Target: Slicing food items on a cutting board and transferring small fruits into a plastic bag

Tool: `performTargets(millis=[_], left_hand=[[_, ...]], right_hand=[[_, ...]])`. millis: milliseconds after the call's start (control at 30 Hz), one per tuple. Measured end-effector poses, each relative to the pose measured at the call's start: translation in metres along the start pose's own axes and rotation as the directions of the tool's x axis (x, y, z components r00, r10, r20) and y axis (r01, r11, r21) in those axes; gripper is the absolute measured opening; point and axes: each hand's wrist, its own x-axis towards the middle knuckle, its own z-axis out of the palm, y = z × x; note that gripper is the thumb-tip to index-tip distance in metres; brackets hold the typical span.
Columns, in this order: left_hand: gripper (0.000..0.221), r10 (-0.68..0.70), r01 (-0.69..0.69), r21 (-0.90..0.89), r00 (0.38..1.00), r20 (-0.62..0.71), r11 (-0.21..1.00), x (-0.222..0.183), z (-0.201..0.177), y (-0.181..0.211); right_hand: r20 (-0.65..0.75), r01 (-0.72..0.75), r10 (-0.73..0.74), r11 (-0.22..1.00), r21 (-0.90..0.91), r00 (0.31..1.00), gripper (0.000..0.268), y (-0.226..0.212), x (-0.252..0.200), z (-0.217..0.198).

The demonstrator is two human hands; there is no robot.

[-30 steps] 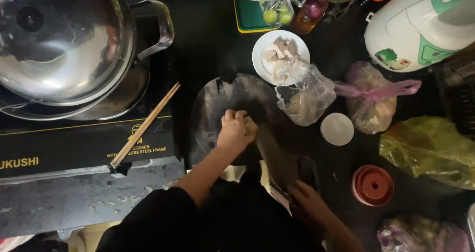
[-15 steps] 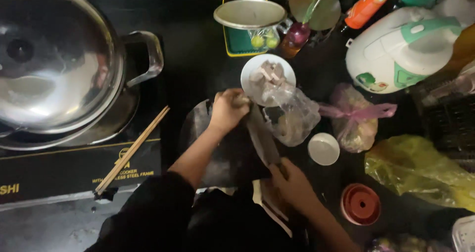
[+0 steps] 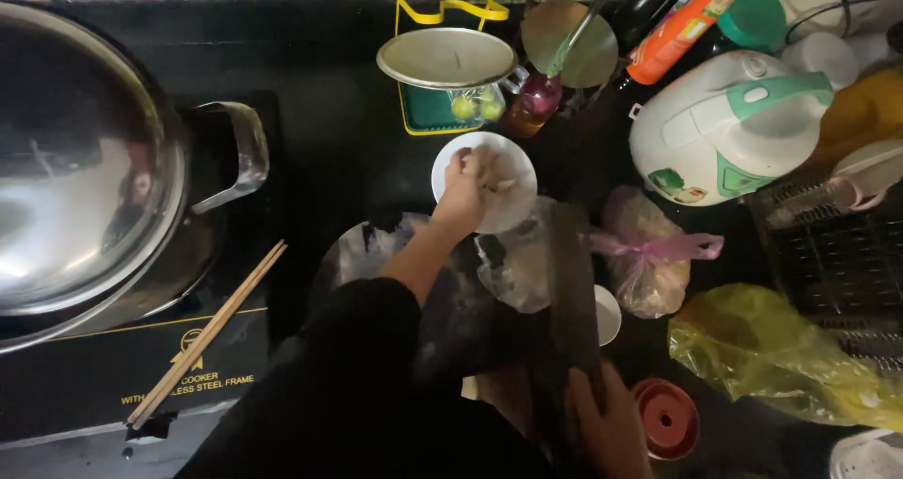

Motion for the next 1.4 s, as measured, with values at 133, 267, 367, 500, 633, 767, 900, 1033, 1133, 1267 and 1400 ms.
performTargets(millis=[133,267,367,500,633,767,900,1033,1133,1267,1400], left_hand=[[0.058,-0.015,0.045,0.115,0.968,-0.249,0.992,-0.022,-0.015,0.009],[0.047,-0.324,0.337,0.149,0.940,-0.101,0.930,-0.036,-0.024,0.028],[0.031,-0.004,-0.006,0.543,1.000,0.017,0.839,-0.030,0.010,-0.026],[0.040,-0.038,0.114,0.324,0.972,-0.231,0.939,-0.036,0.006,-0.013],[0.039,-0.142,0.225,0.302,0.952,-0.271,0.926,-0.049,-0.018,0.026],[0.036,-0.138,0.147,0.304,0.989,-0.049,0.941,-0.060,-0.017,0.022],[0.046,-0.087,0.103,0.316,0.994,-0.064,0.943,-0.041,-0.008,0.009],[0.037,-0.076,0.128,0.330,0.984,-0.164,0.935,-0.064,-0.032,0.043],[0.036,0.101,-0.045,0.254,0.972,-0.212,0.966,-0.109,-0.043,0.079],[0.019,0.435,-0.497,0.201,0.854,0.284,0.844,-0.137,0.011,0.071],[0.024,-0.060,-0.104,0.425,0.933,0.356,0.899,-0.095,0.049,0.081]], right_hand=[[-0.057,-0.077,0.068,0.982,-0.173,0.996,0.052,0.058,0.011,0.010],[-0.107,0.128,-0.127,0.992,0.006,0.986,0.028,0.074,0.005,0.016],[-0.141,0.047,-0.056,0.997,-0.066,0.988,0.042,0.060,0.003,0.018],[-0.179,0.064,-0.072,0.997,-0.051,0.981,0.040,0.053,-0.003,0.017],[-0.175,0.017,-0.014,1.000,0.013,0.984,0.026,0.012,-0.026,0.012],[-0.204,0.158,-0.145,0.986,0.047,0.968,0.022,0.069,-0.007,0.016],[-0.217,0.146,-0.126,0.986,0.082,0.968,0.020,0.054,-0.020,0.014],[-0.194,0.158,-0.154,0.987,0.009,0.969,0.025,0.071,-0.014,0.014],[-0.212,0.158,-0.144,0.986,0.051,0.967,0.023,0.060,-0.015,0.019],[-0.208,0.025,-0.003,0.994,0.105,0.978,0.021,0.020,-0.029,0.018],[-0.245,-0.052,0.085,0.989,0.140,0.966,0.019,-0.008,-0.044,0.015]])
